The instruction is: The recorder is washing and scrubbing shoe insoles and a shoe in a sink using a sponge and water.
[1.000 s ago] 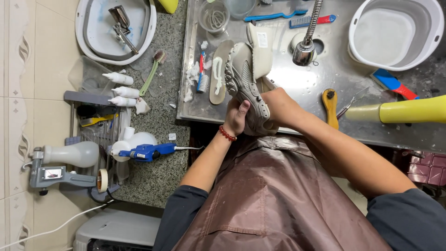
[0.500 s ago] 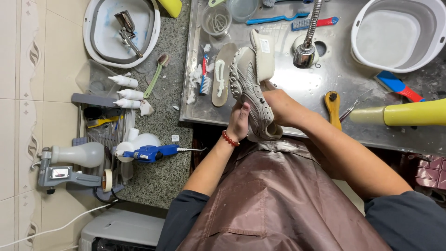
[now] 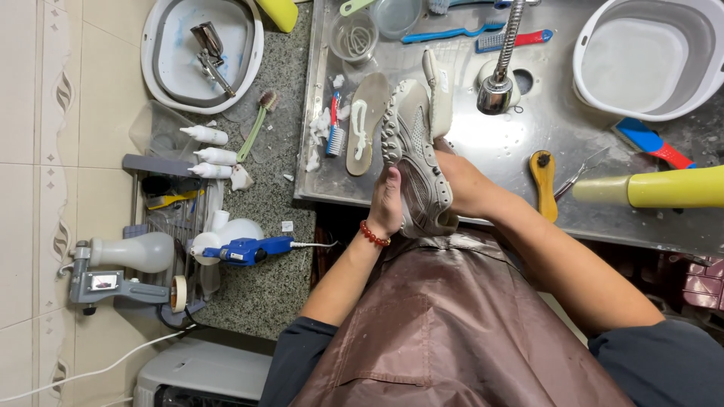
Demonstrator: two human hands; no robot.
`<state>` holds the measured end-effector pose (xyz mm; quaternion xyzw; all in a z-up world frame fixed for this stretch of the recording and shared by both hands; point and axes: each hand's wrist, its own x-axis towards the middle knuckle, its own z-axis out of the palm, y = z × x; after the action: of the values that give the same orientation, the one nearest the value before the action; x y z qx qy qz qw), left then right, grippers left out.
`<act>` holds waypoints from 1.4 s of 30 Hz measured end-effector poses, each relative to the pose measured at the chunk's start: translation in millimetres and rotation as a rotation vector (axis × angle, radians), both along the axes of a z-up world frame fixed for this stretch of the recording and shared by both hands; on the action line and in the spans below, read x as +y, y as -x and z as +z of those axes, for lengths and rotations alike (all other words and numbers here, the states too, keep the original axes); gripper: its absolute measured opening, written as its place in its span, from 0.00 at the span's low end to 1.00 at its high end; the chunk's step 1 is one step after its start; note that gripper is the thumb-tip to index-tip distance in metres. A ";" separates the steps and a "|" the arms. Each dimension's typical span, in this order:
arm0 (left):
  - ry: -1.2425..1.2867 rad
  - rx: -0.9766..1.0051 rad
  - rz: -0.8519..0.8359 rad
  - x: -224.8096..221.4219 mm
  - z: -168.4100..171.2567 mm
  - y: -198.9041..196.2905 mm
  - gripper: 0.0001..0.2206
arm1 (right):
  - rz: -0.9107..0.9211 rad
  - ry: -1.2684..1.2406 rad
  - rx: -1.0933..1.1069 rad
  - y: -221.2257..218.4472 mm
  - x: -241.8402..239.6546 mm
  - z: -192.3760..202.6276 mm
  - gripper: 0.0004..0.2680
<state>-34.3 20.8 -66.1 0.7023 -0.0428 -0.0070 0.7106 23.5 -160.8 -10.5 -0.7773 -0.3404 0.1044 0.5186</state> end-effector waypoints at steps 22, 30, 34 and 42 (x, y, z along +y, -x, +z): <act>0.328 -0.206 0.041 28.2 -115.4 10.3 0.28 | -0.151 0.377 -0.395 62.2 3.4 106.9 0.04; 0.885 0.085 -0.265 8.8 -103.0 15.6 0.31 | -0.289 0.317 -0.261 28.2 7.6 43.9 0.06; 0.654 0.206 -0.111 4.7 -114.1 19.1 0.34 | -0.219 0.322 -0.209 15.2 -1.4 15.0 0.05; 0.229 0.075 -0.180 -7.2 -61.9 13.3 0.37 | -0.265 0.155 -0.161 17.2 -1.5 0.5 0.05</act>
<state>-47.6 13.7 -128.0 0.6093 -0.0794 -0.0920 0.7836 6.3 -162.3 -10.0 -0.8590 -0.2663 -0.0013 0.4374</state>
